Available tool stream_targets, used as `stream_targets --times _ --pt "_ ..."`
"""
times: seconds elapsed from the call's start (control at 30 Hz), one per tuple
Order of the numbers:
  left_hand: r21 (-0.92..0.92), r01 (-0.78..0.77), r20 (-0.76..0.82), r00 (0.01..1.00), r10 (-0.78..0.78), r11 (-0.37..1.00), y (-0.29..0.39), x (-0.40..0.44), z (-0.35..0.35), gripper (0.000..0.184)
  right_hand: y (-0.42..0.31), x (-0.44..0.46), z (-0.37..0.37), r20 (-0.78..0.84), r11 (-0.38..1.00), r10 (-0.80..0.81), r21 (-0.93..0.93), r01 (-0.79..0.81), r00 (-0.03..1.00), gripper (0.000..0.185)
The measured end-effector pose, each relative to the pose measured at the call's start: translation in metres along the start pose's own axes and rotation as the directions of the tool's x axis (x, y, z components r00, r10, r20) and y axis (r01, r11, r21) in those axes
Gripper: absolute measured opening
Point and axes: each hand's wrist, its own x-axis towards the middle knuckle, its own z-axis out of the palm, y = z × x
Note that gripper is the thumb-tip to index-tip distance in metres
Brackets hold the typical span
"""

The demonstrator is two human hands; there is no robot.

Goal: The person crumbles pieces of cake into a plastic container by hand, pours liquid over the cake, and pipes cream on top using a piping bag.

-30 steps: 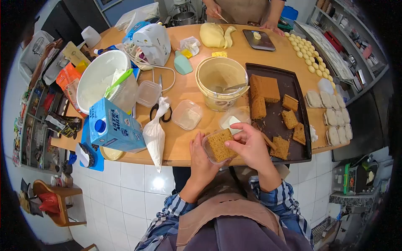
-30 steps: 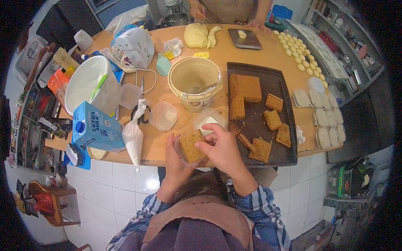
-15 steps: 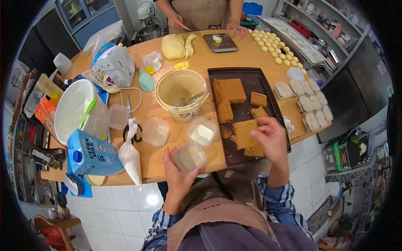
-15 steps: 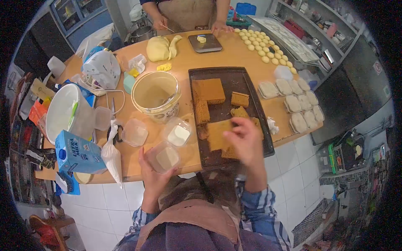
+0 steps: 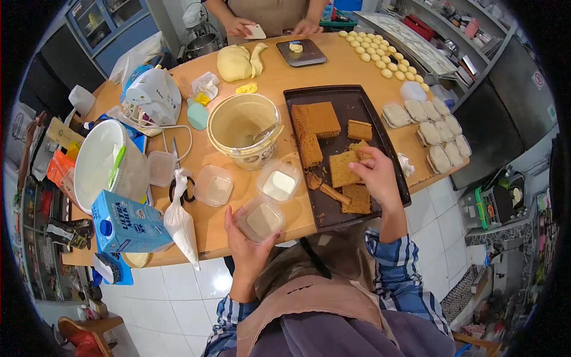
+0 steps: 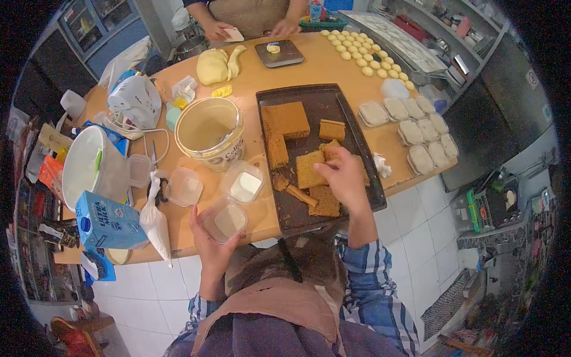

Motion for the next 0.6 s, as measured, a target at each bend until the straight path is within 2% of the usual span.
stream_targets --times 0.1,0.13,0.17,0.23,0.33,0.43,0.53,0.6 --pt "-0.005 0.037 0.001 0.999 -0.037 0.999 0.005 0.0 -0.001 0.104 0.003 -0.005 -0.004 -0.103 0.997 -0.066 -0.056 0.06 0.992 0.051" --pt "-0.007 0.032 -0.002 0.999 -0.032 0.999 0.005 0.001 0.0 0.104 -0.012 -0.012 -0.013 -0.155 0.978 -0.094 -0.197 0.062 0.983 0.053" --pt "-0.008 0.029 -0.004 1.0 -0.029 1.0 0.004 0.001 0.0 0.105 -0.012 -0.016 -0.02 -0.206 0.988 -0.112 -0.124 0.087 0.972 0.047" --pt "-0.014 0.033 -0.006 0.999 -0.033 0.999 0.003 0.0 0.0 0.105 -0.011 -0.03 -0.037 -0.229 0.975 -0.176 -0.178 0.136 0.957 0.038" --pt "-0.011 0.047 -0.003 0.999 -0.047 0.999 0.004 0.001 0.0 0.105 -0.002 -0.046 -0.056 -0.173 0.929 -0.05 -0.37 -0.017 0.984 0.029" --pt "0.002 0.06 0.005 0.998 -0.06 0.998 0.008 0.002 -0.001 0.105 0.004 -0.058 -0.06 -0.206 0.911 -0.018 -0.407 -0.069 0.978 0.026" --pt "-0.027 0.059 0.013 0.998 -0.059 0.998 0.006 0.001 -0.001 0.104 0.008 -0.056 -0.059 -0.259 0.917 -0.022 -0.391 -0.084 0.966 0.027" --pt "-0.031 0.047 0.018 0.999 -0.047 0.998 0.004 0.0 -0.002 0.104 0.012 -0.048 -0.059 -0.268 0.881 -0.069 -0.468 -0.067 0.961 0.03"
